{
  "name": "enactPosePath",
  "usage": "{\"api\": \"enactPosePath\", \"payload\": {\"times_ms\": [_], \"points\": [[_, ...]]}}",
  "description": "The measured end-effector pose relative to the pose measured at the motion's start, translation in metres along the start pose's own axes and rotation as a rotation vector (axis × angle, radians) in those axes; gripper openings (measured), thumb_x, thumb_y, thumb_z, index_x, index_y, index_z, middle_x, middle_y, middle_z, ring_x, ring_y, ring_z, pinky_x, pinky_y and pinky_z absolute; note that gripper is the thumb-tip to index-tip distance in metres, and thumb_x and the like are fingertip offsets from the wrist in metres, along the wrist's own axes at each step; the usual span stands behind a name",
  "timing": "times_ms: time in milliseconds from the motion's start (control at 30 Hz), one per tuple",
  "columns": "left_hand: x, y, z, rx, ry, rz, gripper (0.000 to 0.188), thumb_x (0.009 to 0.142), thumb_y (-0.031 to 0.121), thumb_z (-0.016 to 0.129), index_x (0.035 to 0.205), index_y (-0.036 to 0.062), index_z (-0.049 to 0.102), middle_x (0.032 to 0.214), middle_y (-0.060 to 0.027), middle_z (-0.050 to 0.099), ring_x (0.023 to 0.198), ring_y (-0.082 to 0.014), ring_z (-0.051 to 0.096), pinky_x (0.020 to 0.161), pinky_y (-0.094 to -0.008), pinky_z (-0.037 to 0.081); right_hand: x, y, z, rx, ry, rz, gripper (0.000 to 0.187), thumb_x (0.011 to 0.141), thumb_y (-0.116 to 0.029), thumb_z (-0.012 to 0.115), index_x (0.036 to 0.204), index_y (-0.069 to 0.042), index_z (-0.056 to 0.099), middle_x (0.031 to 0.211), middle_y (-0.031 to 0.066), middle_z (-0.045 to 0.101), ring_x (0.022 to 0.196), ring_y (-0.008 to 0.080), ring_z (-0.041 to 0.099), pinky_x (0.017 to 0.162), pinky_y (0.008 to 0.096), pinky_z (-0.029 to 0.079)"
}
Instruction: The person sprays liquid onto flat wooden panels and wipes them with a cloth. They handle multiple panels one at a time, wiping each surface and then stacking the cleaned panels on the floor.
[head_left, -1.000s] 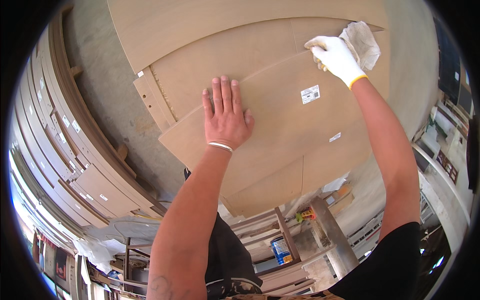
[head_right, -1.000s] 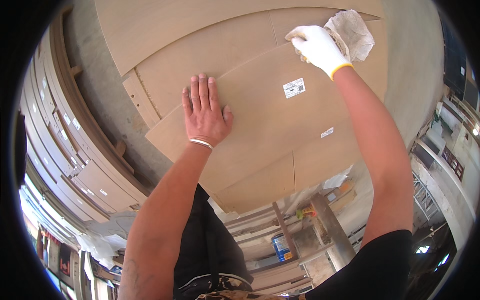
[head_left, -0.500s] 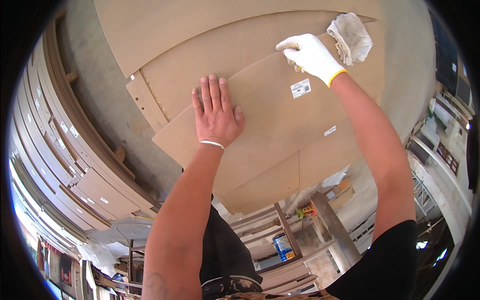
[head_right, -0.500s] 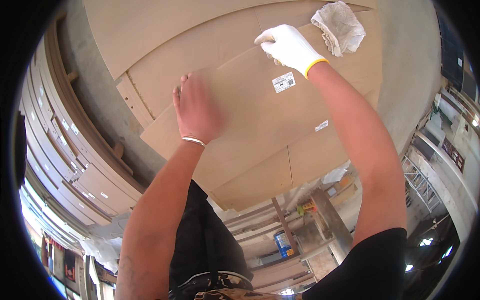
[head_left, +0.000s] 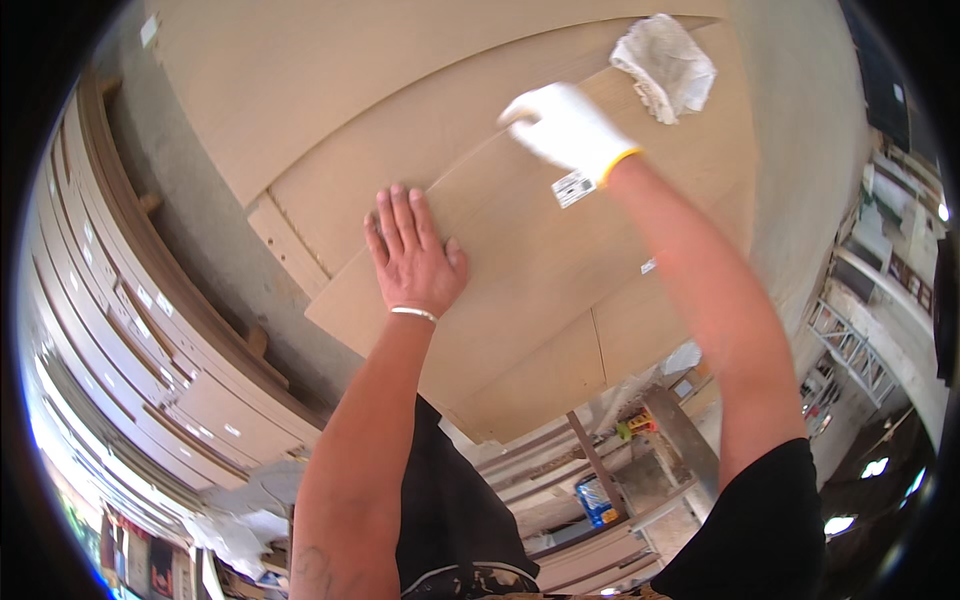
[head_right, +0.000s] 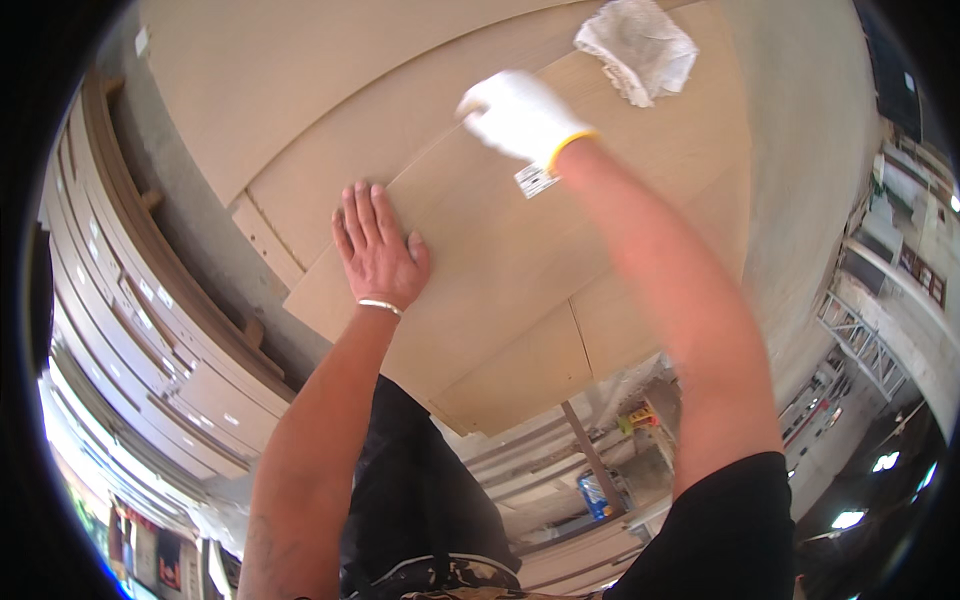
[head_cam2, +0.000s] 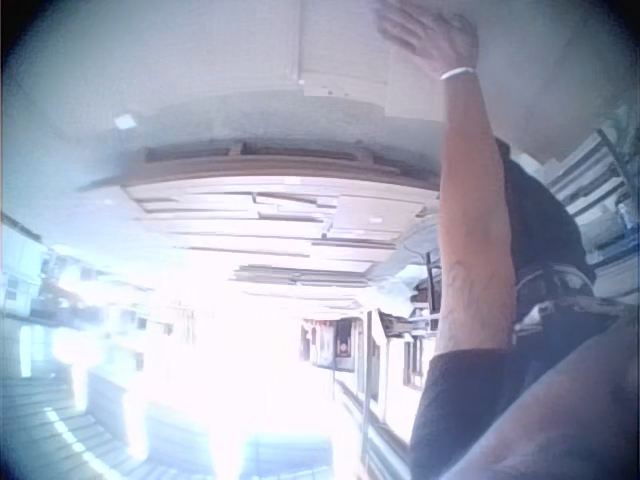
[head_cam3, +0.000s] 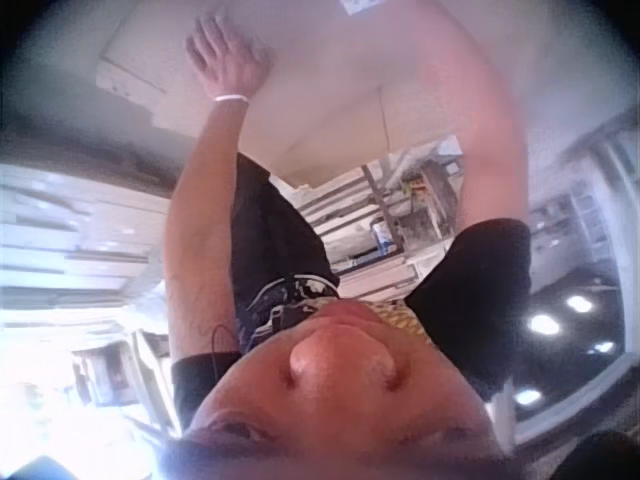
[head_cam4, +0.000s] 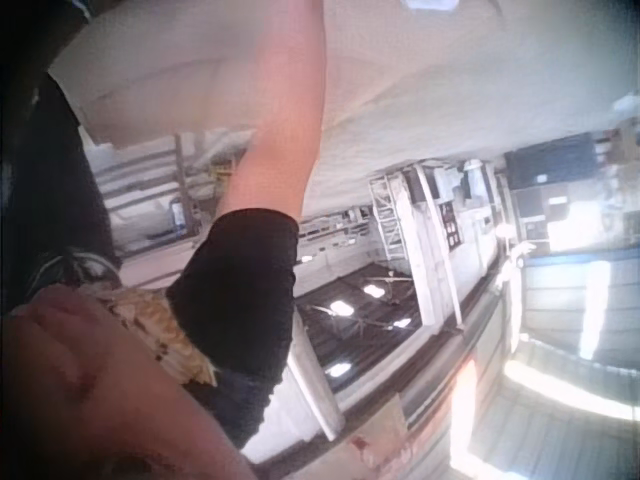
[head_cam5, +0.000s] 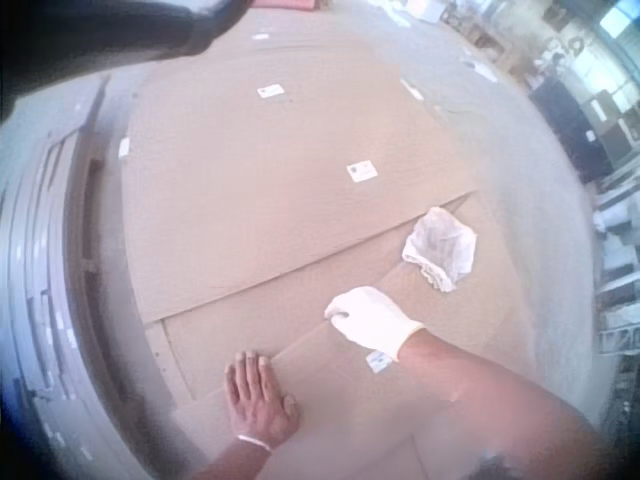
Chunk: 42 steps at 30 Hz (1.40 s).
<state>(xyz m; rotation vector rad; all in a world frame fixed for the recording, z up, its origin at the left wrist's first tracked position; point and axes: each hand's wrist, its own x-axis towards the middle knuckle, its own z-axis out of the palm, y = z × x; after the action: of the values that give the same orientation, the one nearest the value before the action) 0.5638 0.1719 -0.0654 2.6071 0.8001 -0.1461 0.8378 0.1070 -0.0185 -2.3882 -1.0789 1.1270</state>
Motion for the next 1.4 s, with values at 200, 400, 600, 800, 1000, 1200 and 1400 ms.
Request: {"api": "enactPosePath", "payload": {"times_ms": [200, 400, 600, 800, 1000, 1200, 1400], "points": [[0.000, 0.001, 0.000, 0.057, -0.023, -0.006, 0.086, 0.086, 0.031, 0.060, 0.156, -0.0059, 0.027, 0.165, -0.0253, 0.025, 0.156, -0.0402, 0.016, 0.127, -0.0569, 0.010, -0.064, -0.038, 0.087, 0.551, 0.348, 0.001, 0.023, 0.094, -0.016, 0.066, 0.115, -0.010, 0.075, 0.111, 0.0127, 0.075, 0.098, 0.0316, 0.071, 0.085, 0.0408, 0.056], [-0.001, 0.000, 0.004, 0.062, 0.059, 0.042, 0.086, 0.085, 0.030, 0.059, 0.156, -0.0066, 0.027, 0.165, -0.0252, 0.025, 0.156, -0.0408, 0.017, 0.126, -0.0571, 0.011, -0.079, 0.036, 0.027, 0.558, 0.960, 0.280, 0.026, 0.096, -0.007, 0.060, 0.118, -0.002, 0.072, 0.118, 0.0168, 0.073, 0.110, 0.0271, 0.070, 0.098, 0.0363, 0.053], [-0.001, 0.000, 0.005, 0.092, 0.057, 0.043, 0.085, 0.085, 0.030, 0.058, 0.156, -0.0071, 0.027, 0.165, -0.0256, 0.025, 0.156, -0.0412, 0.017, 0.126, -0.0574, 0.011, -0.016, 0.103, -0.043, -0.416, 1.043, 0.195, 0.051, 0.090, -0.023, 0.069, 0.139, -0.013, 0.059, 0.147, 0.0098, 0.054, 0.134, 0.0317, 0.049, 0.109, 0.0464, 0.045], [-0.001, 0.002, 0.005, 0.107, 0.110, 0.072, 0.081, 0.087, 0.027, 0.054, 0.155, -0.0084, 0.027, 0.162, -0.0263, 0.031, 0.155, -0.0416, 0.022, 0.125, -0.0569, 0.014, -0.002, 0.135, -0.034, -0.389, 0.958, 0.140, 0.052, 0.091, -0.021, 0.069, 0.142, -0.016, 0.060, 0.156, 0.0050, 0.048, 0.128, 0.0354, 0.052, 0.106, 0.0432, 0.048], [-0.003, 0.000, 0.009, 0.137, 0.050, 0.026, 0.084, 0.087, 0.029, 0.056, 0.156, -0.0070, 0.027, 0.166, -0.0251, 0.024, 0.157, -0.0402, 0.015, 0.127, -0.0573, 0.009, -0.034, 0.016, 0.057, -0.045, 0.682, -0.264, 0.012, 0.089, -0.013, 0.064, 0.101, -0.012, 0.067, 0.111, 0.0086, 0.066, 0.115, 0.0328, 0.059, 0.103, 0.0477, 0.046], [-0.007, 0.020, 0.003, 0.333, 0.077, 0.045, 0.079, 0.090, 0.030, 0.056, 0.157, -0.0036, 0.031, 0.167, -0.0237, 0.022, 0.158, -0.0384, 0.014, 0.127, -0.0570, 0.010, -0.113, 0.015, 0.068, 1.360, 0.070, 0.163, 0.034, 0.096, -0.016, 0.063, 0.128, -0.007, 0.069, 0.123, 0.0065, 0.067, 0.120, 0.0185, 0.060, 0.099, 0.0306, 0.047], [-0.063, 0.108, 0.027, 0.163, -0.444, 0.635, 0.099, 0.084, 0.058, 0.067, 0.160, 0.0051, 0.033, 0.169, -0.0216, 0.020, 0.158, -0.0395, 0.011, 0.123, -0.0693, 0.006, -0.339, 0.069, 0.136, 2.361, 0.581, 0.315, 0.045, 0.105, -0.026, 0.058, 0.146, -0.014, 0.045, 0.142, 0.0149, 0.055, 0.129, 0.0315, 0.058, 0.102, 0.0469, 0.056]]}}
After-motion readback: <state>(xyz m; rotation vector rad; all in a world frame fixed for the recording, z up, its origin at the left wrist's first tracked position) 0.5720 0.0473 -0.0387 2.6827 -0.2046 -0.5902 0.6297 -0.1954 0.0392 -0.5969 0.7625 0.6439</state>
